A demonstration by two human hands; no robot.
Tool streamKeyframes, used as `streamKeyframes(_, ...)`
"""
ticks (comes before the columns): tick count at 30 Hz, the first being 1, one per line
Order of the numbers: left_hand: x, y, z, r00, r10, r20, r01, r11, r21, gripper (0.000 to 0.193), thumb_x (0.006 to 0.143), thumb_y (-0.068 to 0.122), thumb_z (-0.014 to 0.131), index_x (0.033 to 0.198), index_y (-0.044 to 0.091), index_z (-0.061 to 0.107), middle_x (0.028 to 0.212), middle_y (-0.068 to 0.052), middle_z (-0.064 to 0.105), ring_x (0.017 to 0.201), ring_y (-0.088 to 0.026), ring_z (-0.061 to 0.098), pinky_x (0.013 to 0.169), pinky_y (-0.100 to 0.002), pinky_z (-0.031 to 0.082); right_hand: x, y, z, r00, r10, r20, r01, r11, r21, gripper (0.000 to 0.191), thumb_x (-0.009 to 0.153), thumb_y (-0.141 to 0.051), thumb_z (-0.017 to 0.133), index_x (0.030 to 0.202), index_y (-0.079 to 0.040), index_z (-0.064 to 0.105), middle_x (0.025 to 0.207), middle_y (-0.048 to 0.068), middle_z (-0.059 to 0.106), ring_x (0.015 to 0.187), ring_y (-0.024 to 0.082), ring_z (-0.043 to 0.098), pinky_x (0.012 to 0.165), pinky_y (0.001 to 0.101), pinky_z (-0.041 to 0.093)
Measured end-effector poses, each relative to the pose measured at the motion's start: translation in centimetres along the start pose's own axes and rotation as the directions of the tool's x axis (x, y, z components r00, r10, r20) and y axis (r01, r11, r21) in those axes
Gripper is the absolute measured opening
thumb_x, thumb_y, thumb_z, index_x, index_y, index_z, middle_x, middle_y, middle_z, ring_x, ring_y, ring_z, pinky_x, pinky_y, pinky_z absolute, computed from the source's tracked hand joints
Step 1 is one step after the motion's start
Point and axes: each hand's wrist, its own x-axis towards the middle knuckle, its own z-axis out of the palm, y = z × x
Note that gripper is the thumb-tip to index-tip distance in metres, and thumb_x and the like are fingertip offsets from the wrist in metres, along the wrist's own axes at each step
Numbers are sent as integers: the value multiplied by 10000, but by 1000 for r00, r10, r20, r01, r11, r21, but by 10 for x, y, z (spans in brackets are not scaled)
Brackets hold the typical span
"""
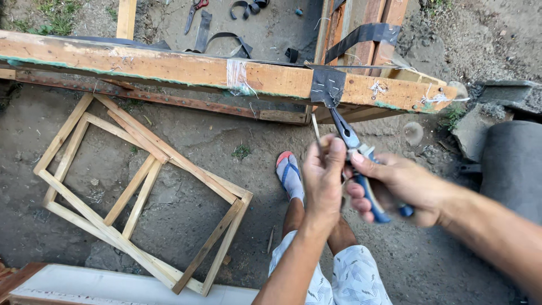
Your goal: The person uses pliers to pull staples and tacks out of a wooden furniture frame lying on the ground, and tears away old black webbing and fabric strips from the frame. They work along the rail, extracting fasteners one at a time and discarding pulled webbing aside.
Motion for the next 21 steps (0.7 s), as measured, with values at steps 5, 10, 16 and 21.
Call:
streamKeyframes(5, 4, 22, 0, 993, -114, -43, 110, 990, -89, 312, 1018, 358, 670, 1114, 62, 655, 773, 66, 531, 614, 9, 431, 514, -151, 359, -4, 10, 26, 925, -203, 322, -22, 817, 577, 365, 1018, -462, 547, 1039, -98, 536, 784, 7, 538, 626, 139, 556, 546, 311, 530)
streamKeyframes(10, -2, 25, 6, 964, -253, 81, 255, 967, -7, 339, 979, 401, 647, 1003, 63, 617, 747, 42, 597, 510, -20, 447, 409, -179, 355, -11, -2, 27, 979, -141, -146, 131, 989, -71, 407, 966, -428, 546, 890, -29, 574, 679, 85, 602, 548, 187, 601, 492, 350, 534)
streamKeyframes(16, 0, 4, 16, 992, 60, -114, -52, 996, 70, 335, 985, 354, 703, 1179, 81, 694, 855, 46, 580, 634, -1, 437, 526, -164, 349, -19, -46, 3, 929, -265, -258, 4, 705, -709, 448, 1019, -440, 575, 913, -7, 627, 663, 137, 660, 536, 225, 608, 490, 373, 500)
streamKeyframes(21, 38, 23, -27, 846, 533, -30, -319, 550, 772, 342, 928, 231, 793, 1205, 81, 661, 1037, -37, 542, 779, -136, 526, 644, -275, 479, -29, -89, -15, 799, -442, -406, -558, -295, -776, 365, 1029, -473, 545, 1223, -177, 632, 788, 81, 722, 715, 198, 728, 706, 352, 587)
